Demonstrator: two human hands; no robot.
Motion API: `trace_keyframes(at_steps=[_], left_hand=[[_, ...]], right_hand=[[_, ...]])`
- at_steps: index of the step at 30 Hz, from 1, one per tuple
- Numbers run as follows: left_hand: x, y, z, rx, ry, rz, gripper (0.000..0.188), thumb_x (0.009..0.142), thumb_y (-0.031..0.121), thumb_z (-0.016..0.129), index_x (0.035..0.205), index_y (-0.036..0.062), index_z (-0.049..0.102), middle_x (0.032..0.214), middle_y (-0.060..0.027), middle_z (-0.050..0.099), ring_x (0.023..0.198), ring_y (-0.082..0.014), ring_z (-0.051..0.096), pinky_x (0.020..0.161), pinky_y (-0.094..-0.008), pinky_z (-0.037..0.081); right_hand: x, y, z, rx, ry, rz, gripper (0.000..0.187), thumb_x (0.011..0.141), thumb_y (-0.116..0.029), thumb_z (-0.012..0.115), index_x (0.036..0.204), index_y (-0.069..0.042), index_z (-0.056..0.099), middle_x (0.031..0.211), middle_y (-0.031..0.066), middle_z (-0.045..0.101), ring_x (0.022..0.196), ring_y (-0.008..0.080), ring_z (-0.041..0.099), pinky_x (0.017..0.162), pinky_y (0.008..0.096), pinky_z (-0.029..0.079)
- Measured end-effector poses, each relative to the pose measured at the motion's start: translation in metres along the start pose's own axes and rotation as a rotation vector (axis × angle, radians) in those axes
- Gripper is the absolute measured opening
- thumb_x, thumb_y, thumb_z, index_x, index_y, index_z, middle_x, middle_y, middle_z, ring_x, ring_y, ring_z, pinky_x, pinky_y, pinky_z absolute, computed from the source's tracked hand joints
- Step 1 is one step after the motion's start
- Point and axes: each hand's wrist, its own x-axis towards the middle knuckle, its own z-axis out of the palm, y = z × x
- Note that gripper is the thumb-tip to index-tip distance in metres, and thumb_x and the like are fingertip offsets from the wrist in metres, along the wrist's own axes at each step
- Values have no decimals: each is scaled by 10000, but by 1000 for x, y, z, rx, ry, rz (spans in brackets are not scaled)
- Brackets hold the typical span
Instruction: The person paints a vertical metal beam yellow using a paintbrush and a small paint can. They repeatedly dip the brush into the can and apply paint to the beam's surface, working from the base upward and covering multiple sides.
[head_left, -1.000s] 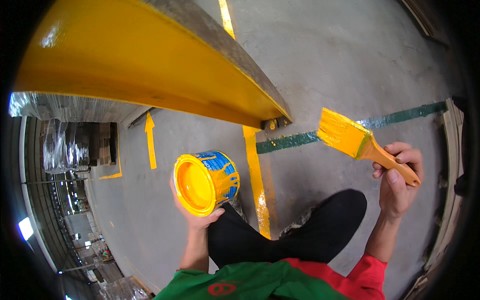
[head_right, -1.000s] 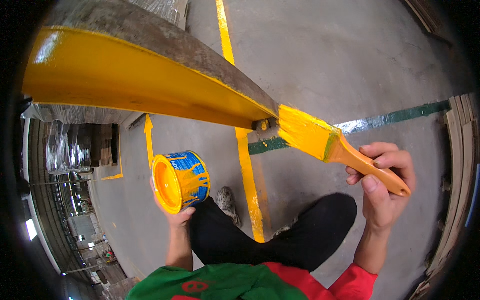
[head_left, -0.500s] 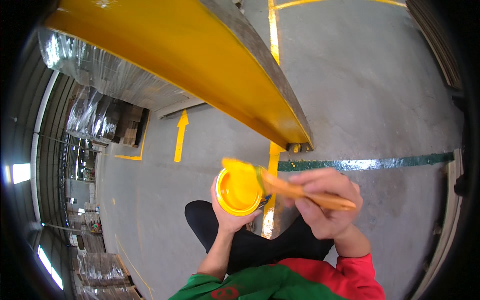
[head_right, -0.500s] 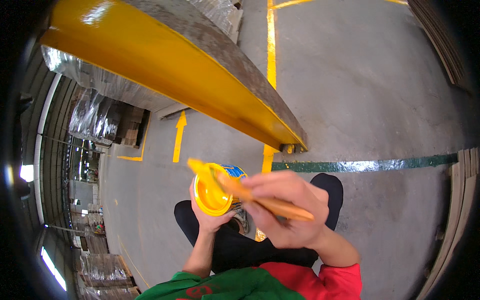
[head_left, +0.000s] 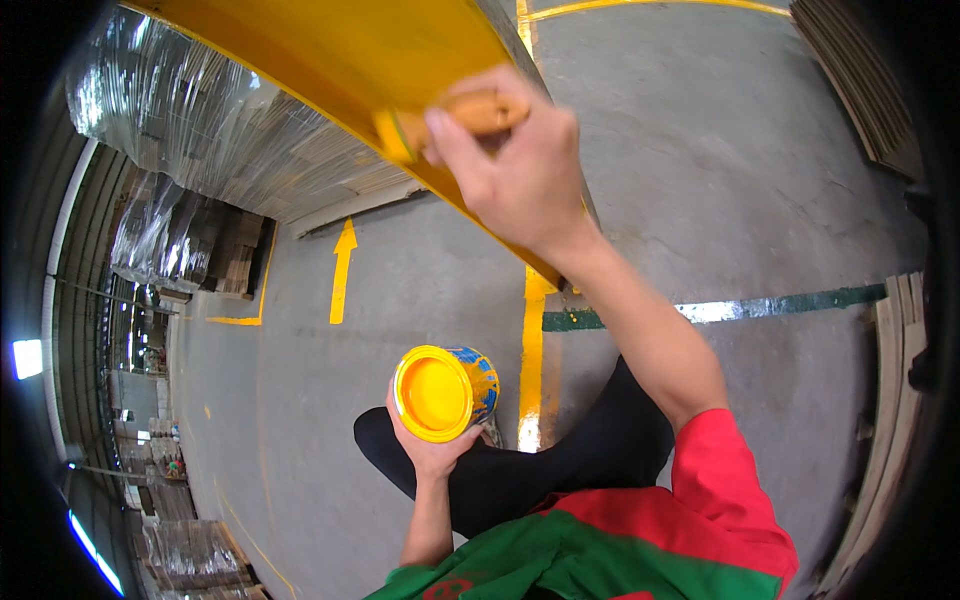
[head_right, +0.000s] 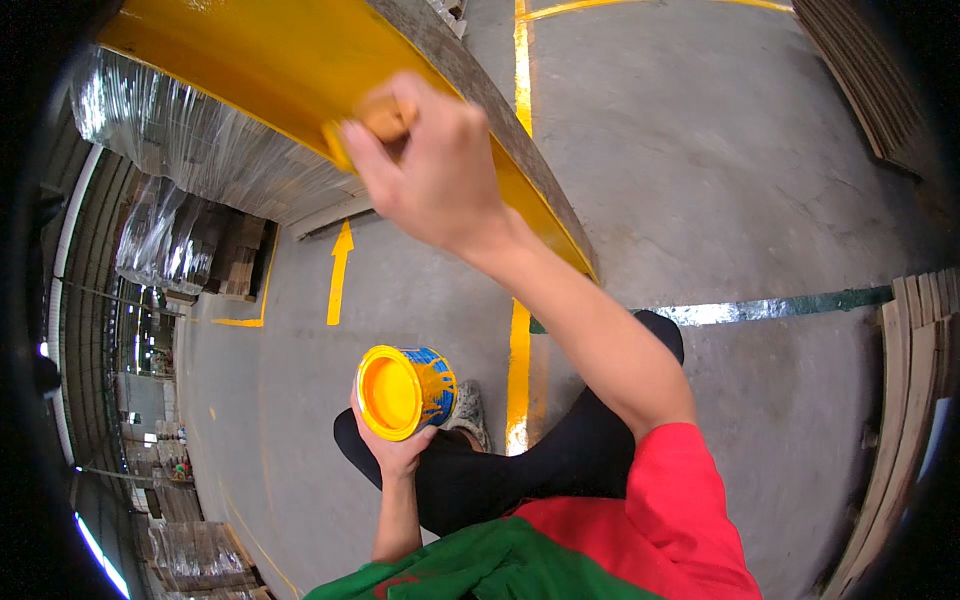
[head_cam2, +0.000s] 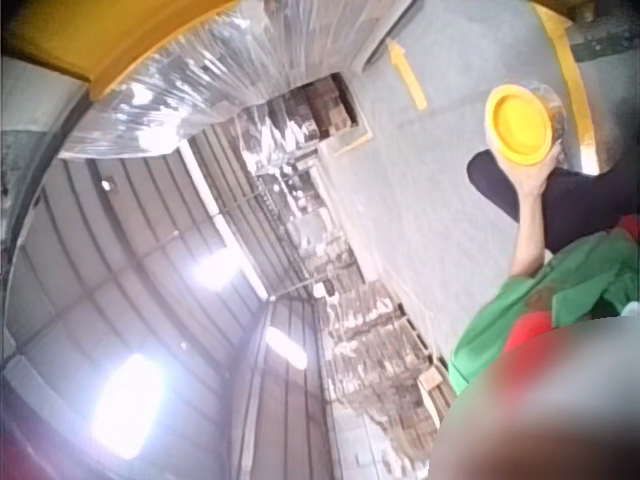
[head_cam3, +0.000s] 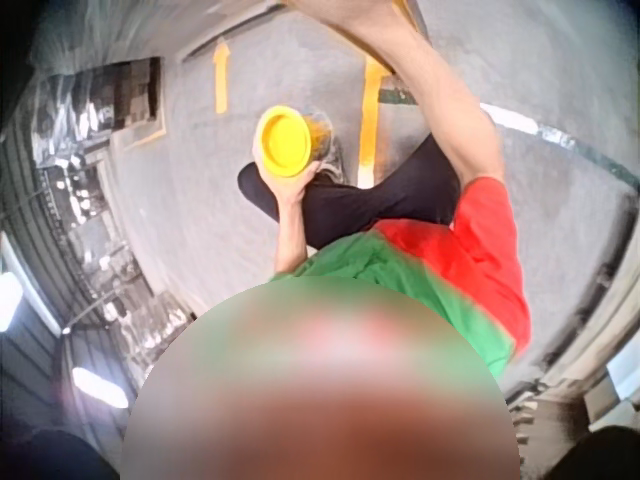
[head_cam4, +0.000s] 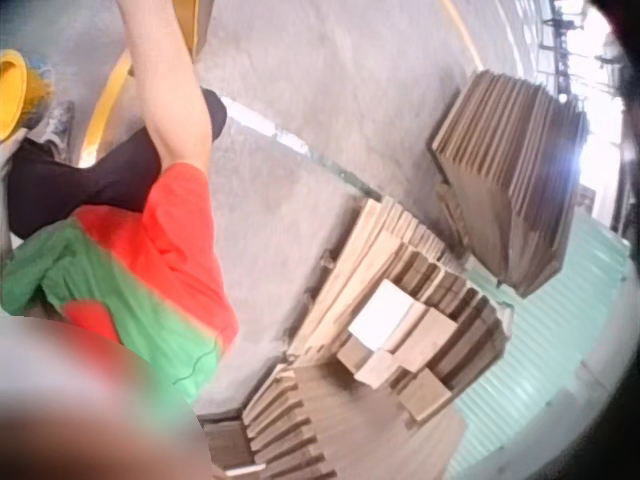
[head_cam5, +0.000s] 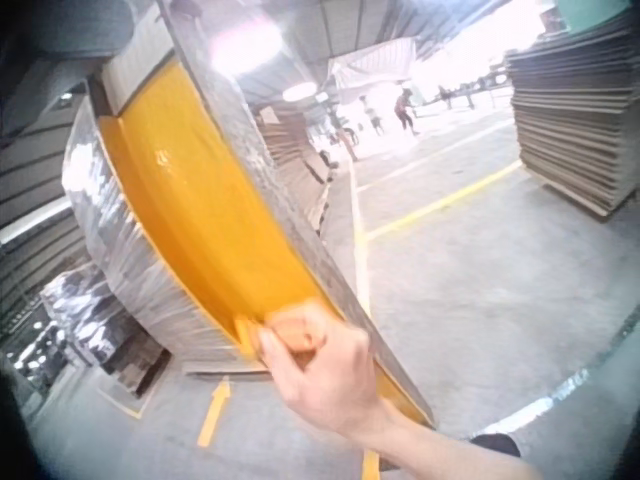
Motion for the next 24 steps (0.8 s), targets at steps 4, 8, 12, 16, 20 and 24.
trace_keyframes(at_steps=[4,8,12,16,20,24], left_hand=[[-6,-3,-8,51,8,-28,1206,550,271,1006,1529,3,355,1462,-134,510,1363,-274,525,1171,-441,416],[-4,-1,-11,38,-4,7,1215,546,270,1009,1532,1,351,1454,-131,515,1355,-274,529,1169,-437,417],[-1,-2,-13,8,-25,2,1221,542,267,1017,1530,1,351,1444,-129,521,1346,-269,534,1168,-429,415],[3,-6,-15,11,-35,0,1212,538,264,1025,1518,3,361,1428,-129,533,1331,-265,546,1158,-423,425],[8,-7,-17,-47,-64,7,1182,549,228,1028,1504,3,370,1418,-132,546,1324,-265,557,1149,-422,436],[7,-5,-15,-11,-61,65,1164,568,196,1031,1504,6,364,1419,-138,547,1330,-262,553,1154,-415,438]], right_hand=[[37,-26,-4,175,34,-13,52,959,-45,707,1003,-31,731,893,107,779,781,228,758,692,307,599],[5,4,5,-20,90,-24,117,959,-99,721,961,-6,649,795,99,782,722,139,766,654,257,581],[-87,43,-10,-134,113,153,135,906,-79,730,856,-39,611,708,121,674,613,248,685,576,354,530],[-101,55,-22,-295,40,179,136,902,-57,724,853,-21,604,686,119,654,579,231,656,556,353,512],[-27,27,12,-207,62,-15,126,905,-61,731,860,-15,622,626,85,643,529,158,635,532,312,499],[51,-30,44,-107,60,-166,116,903,-56,726,873,-2,627,653,83,675,555,135,655,542,298,510]])
